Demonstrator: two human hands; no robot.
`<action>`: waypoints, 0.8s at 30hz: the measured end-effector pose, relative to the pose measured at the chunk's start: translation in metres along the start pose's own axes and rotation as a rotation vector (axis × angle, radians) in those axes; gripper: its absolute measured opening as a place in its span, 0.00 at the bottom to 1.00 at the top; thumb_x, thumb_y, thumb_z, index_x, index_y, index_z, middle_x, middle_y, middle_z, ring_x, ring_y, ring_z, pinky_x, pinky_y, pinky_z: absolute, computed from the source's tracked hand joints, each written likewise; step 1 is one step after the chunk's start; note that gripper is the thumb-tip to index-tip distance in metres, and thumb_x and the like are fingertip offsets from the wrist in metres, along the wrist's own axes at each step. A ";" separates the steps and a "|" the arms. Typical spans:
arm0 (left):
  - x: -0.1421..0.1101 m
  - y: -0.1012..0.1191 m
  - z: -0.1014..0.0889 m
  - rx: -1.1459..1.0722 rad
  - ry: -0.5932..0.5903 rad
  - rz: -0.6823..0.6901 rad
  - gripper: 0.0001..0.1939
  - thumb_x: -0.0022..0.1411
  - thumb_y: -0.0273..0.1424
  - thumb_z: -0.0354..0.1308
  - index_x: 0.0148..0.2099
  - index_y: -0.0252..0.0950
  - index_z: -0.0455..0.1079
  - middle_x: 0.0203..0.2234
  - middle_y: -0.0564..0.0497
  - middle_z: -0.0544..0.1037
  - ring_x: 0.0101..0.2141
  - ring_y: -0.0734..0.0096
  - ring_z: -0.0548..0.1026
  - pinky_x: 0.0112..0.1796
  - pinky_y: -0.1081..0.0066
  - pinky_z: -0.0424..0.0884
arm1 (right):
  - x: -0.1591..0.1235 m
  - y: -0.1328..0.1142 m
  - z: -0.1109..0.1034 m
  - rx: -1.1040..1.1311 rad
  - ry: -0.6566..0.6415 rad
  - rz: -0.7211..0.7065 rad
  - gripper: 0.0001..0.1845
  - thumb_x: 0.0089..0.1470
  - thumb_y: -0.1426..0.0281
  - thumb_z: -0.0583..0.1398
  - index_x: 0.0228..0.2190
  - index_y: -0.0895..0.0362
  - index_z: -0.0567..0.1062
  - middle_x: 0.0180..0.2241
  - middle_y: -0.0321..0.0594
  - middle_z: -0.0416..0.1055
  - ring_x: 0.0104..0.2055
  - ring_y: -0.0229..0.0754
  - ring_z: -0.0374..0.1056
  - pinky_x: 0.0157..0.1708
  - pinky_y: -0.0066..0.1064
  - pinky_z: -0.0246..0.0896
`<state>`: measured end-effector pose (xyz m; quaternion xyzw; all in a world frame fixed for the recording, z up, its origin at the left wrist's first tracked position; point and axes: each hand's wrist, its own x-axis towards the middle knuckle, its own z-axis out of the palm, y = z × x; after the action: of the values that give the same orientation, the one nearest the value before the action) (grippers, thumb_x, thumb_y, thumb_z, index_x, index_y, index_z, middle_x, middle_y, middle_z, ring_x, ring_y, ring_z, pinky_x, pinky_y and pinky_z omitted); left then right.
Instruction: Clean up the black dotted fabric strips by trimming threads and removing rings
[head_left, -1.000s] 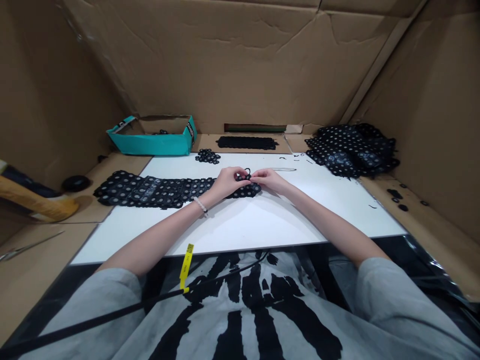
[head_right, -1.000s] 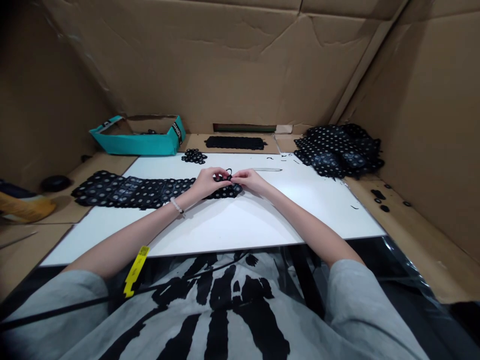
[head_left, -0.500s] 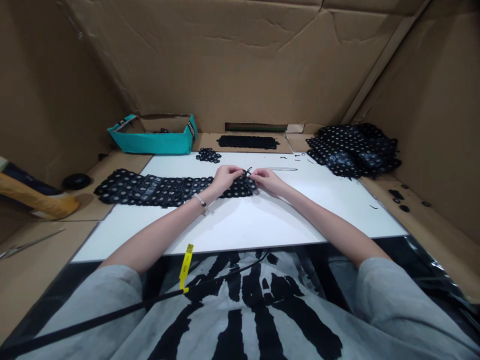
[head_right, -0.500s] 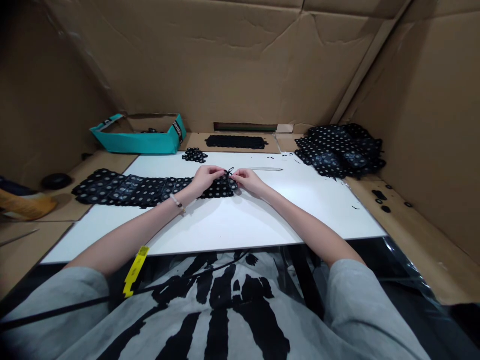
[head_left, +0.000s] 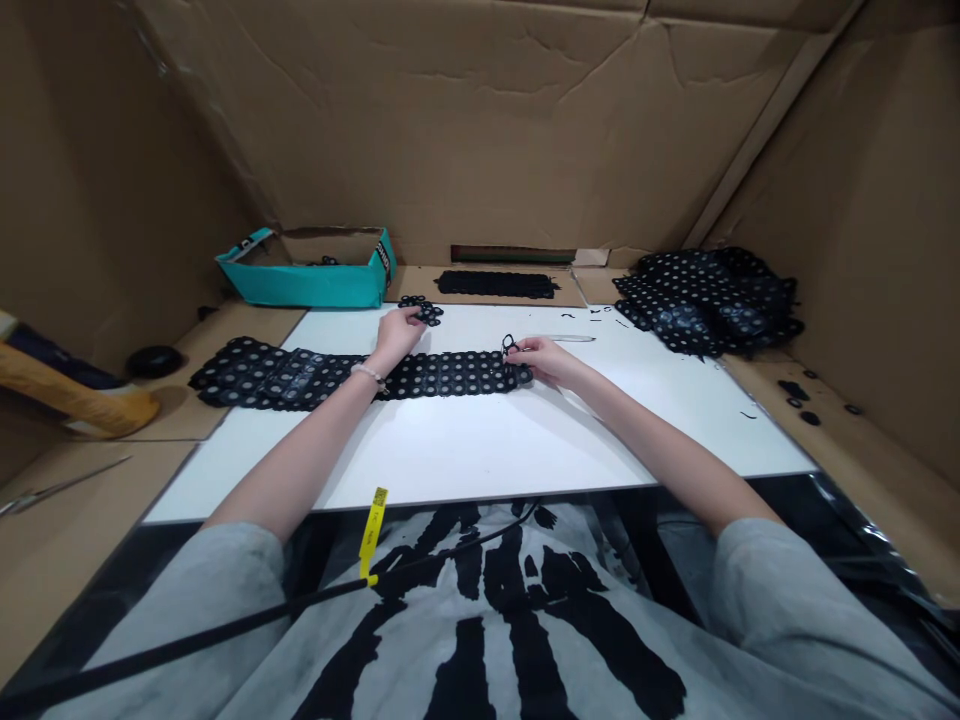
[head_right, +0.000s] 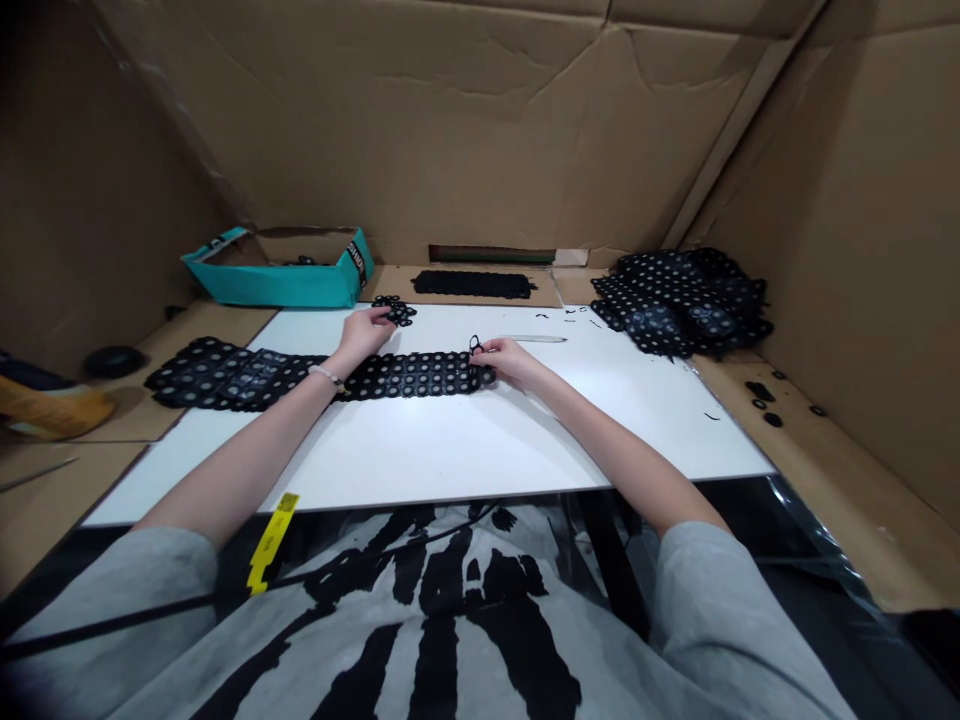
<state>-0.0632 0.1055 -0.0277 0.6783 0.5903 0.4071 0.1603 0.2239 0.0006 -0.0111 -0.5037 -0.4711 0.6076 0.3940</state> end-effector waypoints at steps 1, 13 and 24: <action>-0.002 0.004 0.000 0.003 0.011 0.036 0.21 0.50 0.27 0.60 0.49 0.32 0.77 0.36 0.43 0.82 0.36 0.57 0.77 0.44 0.60 0.71 | 0.000 0.000 0.000 0.005 0.008 0.002 0.15 0.35 0.74 0.71 0.26 0.58 0.72 0.24 0.39 0.73 0.25 0.36 0.66 0.22 0.26 0.57; -0.063 0.080 0.031 0.024 -0.443 0.546 0.18 0.60 0.41 0.60 0.48 0.37 0.77 0.43 0.46 0.81 0.45 0.59 0.76 0.51 0.61 0.66 | -0.001 0.002 0.005 0.097 -0.069 -0.118 0.12 0.31 0.73 0.64 0.23 0.57 0.68 0.27 0.35 0.74 0.31 0.36 0.66 0.32 0.27 0.58; -0.067 0.082 0.032 -0.063 -0.396 0.457 0.12 0.53 0.38 0.66 0.38 0.38 0.74 0.34 0.50 0.80 0.39 0.62 0.74 0.45 0.64 0.67 | 0.000 0.007 0.010 -0.184 -0.025 -0.197 0.13 0.40 0.66 0.67 0.31 0.58 0.77 0.28 0.37 0.77 0.33 0.39 0.68 0.32 0.28 0.59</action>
<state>0.0174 0.0303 -0.0141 0.8544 0.3669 0.3106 0.1974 0.2141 -0.0028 -0.0170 -0.4815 -0.5767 0.5264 0.3981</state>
